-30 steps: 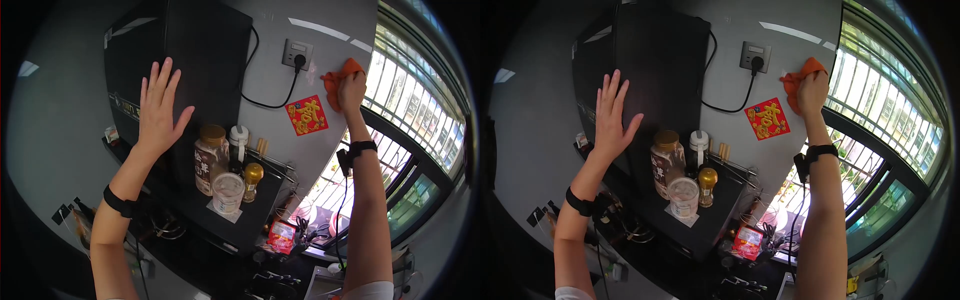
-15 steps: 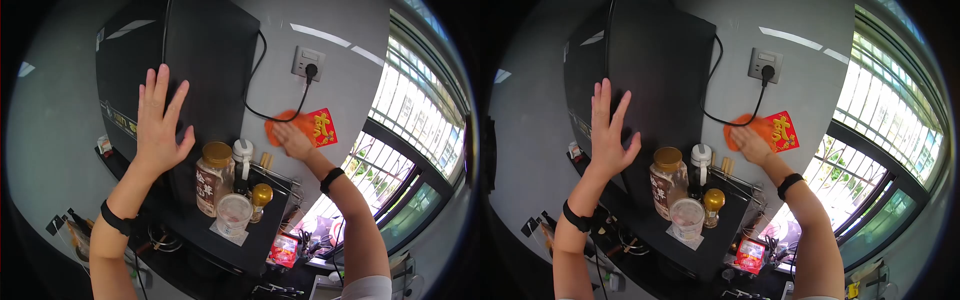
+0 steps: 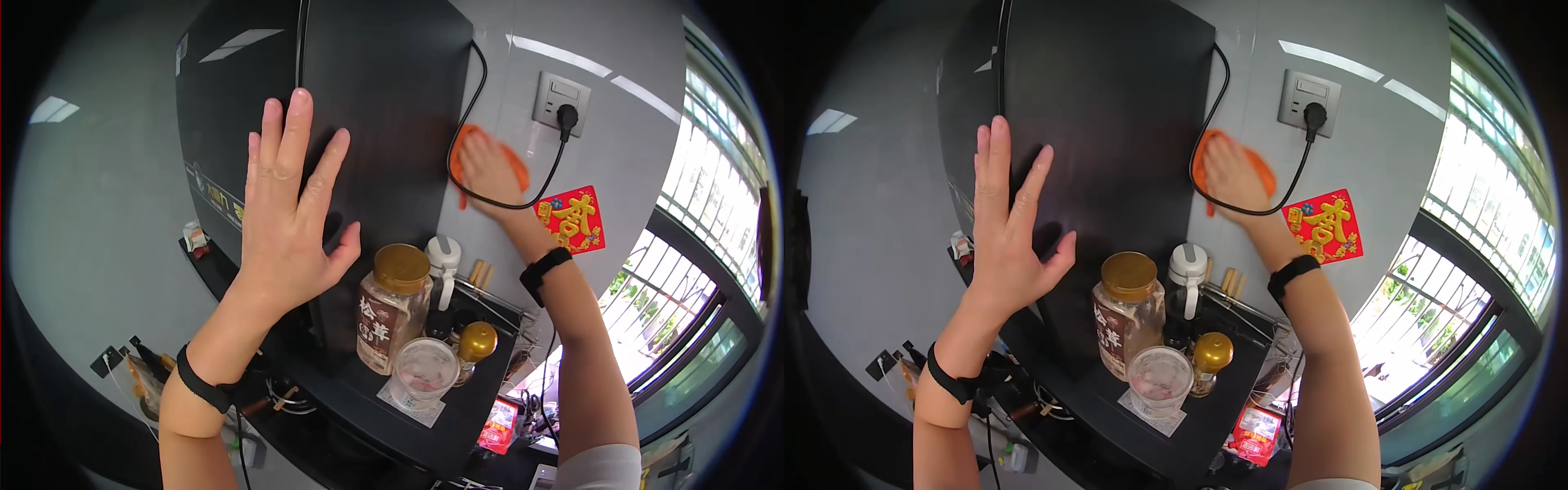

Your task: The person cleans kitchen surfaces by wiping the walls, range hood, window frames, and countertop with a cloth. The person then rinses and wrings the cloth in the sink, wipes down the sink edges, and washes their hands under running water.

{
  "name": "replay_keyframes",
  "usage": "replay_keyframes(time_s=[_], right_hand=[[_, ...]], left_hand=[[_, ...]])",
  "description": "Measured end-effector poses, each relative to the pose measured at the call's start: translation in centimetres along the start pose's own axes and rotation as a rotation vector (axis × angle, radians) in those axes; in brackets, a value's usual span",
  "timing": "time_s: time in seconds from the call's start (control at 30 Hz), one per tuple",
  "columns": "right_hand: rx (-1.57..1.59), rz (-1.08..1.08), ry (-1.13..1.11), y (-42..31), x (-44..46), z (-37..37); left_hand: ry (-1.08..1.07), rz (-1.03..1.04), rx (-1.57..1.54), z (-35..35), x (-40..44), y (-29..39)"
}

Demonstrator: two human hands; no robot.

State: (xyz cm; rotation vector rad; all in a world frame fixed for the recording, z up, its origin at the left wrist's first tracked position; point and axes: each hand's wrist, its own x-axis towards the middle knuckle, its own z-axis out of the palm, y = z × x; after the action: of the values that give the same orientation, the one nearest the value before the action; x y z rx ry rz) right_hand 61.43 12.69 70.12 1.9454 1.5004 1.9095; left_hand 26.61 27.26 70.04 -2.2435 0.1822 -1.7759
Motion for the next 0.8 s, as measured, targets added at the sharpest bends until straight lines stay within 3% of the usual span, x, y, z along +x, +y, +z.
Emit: replay_keyframes(time_s=[0.13, 0.2, 0.27, 0.33, 0.37, 0.4, 0.47, 0.53, 0.63, 0.73, 0.8], right_hand=[[0.074, -0.063, -0.128, -3.9, -3.5, 0.3], [0.098, -0.278, -0.295, -4.2, -6.6, 1.0], [0.137, -0.31, -0.306, -4.1, -8.1, 0.3], [0.186, -0.624, -0.416, -3.3, -8.4, -0.4], [0.198, -0.645, -0.393, -2.7, -8.0, -0.6], [0.184, -0.643, -0.391, -1.6, -7.2, -0.6], [0.271, -0.163, -0.467, 0.2, -3.5, -2.7], [0.009, -0.021, -0.08, 2.0, -0.6, -2.6], [-0.149, 0.093, 0.142, 1.0, 1.8, -2.3], [-0.101, -0.034, -0.055, -1.5, -0.5, 0.6], [0.012, -0.074, -0.047, -3.9, -2.4, 0.9]], left_hand=[[0.004, -0.01, -0.028, 0.0, -0.1, 0.2], [-0.002, -0.009, -0.011, -0.1, -0.1, 0.1], [-0.006, -0.02, -0.019, -0.1, -0.1, 0.1], [-0.001, -0.028, -0.026, -0.2, -0.1, 0.2], [-0.008, -0.037, -0.029, -0.2, -0.2, 0.2], [-0.014, -0.039, -0.03, -0.3, -0.1, 0.2], [-0.033, -0.035, -0.022, -0.5, 0.0, 0.2], [-0.062, -0.038, -0.004, -0.5, -0.1, 0.3], [-0.069, -0.037, 0.005, -0.4, 0.0, 0.2], [-0.06, -0.038, 0.003, -0.3, 0.0, 0.2], [-0.06, -0.038, 0.003, -0.4, 0.0, 0.3]])
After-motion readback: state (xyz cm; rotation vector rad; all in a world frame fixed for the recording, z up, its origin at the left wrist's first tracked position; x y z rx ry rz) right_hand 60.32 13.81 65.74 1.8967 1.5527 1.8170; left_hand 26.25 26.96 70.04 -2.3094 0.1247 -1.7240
